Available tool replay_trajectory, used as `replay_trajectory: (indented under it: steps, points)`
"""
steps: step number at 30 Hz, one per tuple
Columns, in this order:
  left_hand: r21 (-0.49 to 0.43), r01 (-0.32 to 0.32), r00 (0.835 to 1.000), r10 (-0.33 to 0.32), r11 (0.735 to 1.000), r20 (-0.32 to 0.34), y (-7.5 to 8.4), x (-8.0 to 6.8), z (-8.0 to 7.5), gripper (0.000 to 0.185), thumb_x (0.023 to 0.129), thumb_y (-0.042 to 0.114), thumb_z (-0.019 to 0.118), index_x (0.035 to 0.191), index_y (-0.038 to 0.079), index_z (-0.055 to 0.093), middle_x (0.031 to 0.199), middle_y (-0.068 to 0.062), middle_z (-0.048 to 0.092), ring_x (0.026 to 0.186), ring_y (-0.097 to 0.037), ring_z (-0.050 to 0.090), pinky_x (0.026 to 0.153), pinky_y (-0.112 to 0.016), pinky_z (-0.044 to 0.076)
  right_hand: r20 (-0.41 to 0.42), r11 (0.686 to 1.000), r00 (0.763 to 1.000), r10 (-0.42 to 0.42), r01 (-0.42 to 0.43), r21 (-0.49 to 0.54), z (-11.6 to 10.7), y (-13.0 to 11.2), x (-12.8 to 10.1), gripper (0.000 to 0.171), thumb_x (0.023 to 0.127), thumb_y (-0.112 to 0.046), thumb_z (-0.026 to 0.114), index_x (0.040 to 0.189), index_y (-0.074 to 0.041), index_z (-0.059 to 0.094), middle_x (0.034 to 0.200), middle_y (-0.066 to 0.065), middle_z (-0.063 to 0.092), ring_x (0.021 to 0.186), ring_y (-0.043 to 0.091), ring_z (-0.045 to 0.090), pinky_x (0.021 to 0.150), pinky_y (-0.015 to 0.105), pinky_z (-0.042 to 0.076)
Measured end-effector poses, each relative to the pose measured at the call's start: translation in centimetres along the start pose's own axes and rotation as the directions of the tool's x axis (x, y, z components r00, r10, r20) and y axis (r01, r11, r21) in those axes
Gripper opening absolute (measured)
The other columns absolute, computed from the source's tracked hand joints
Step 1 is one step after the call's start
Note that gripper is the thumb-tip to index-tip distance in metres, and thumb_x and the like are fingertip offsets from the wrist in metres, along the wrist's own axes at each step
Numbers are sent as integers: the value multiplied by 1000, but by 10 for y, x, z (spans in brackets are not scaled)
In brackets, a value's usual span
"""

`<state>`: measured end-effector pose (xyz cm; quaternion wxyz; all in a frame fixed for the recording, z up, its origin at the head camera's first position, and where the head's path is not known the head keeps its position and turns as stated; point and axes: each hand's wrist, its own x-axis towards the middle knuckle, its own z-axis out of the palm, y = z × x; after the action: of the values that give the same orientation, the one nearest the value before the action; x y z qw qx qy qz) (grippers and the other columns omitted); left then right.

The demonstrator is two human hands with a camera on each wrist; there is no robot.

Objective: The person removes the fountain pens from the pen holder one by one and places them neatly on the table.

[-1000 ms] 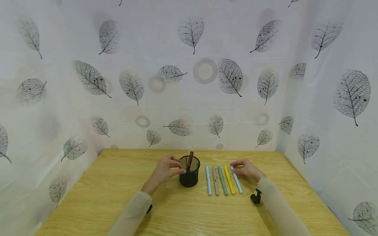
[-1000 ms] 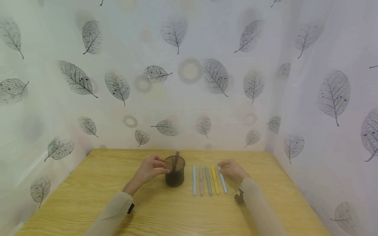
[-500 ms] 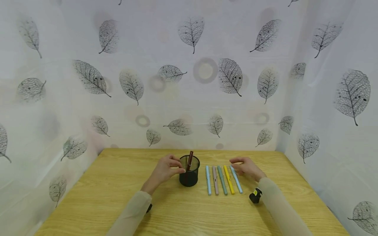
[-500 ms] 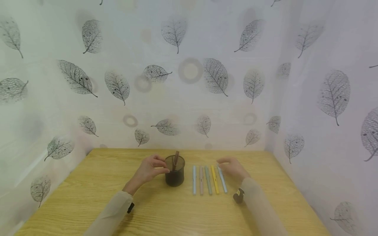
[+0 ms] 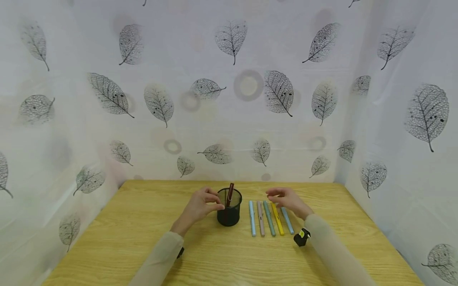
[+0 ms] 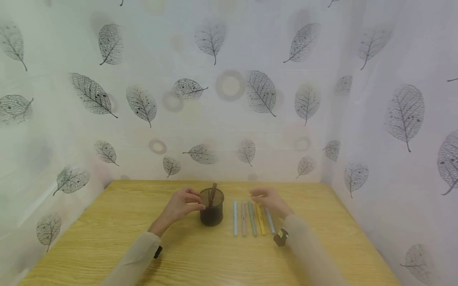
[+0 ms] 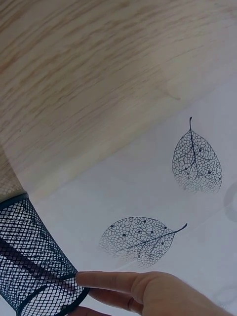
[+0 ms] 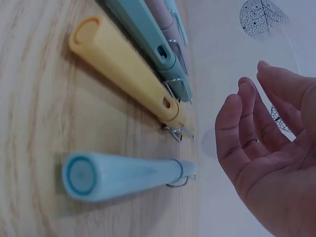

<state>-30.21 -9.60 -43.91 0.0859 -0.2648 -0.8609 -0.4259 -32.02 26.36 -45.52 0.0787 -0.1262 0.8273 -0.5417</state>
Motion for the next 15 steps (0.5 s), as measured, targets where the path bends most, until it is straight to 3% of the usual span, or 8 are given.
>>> replay_trajectory:
  steps: [8,15]
  points:
    - [11,6,1000,-6,1000,0,4,-1,-1,6,79,26,82,78,24,76,98,6,62,97,-16,59,82,-45,53,19,1000,1000,-16,16,-2,8,-3,6,49,98,-36,61,133,-1,58,117,25,64,100,39,61,80,44,56]
    - [-10,22,1000,-22,1000,0,4,0,0,6,79,26,82,77,25,76,97,6,61,98,-16,58,84,-45,53,12,998,998,-65,64,26,20,-7,11,40,98,-34,61,128,-7,63,121,27,62,105,42,60,82,46,56]
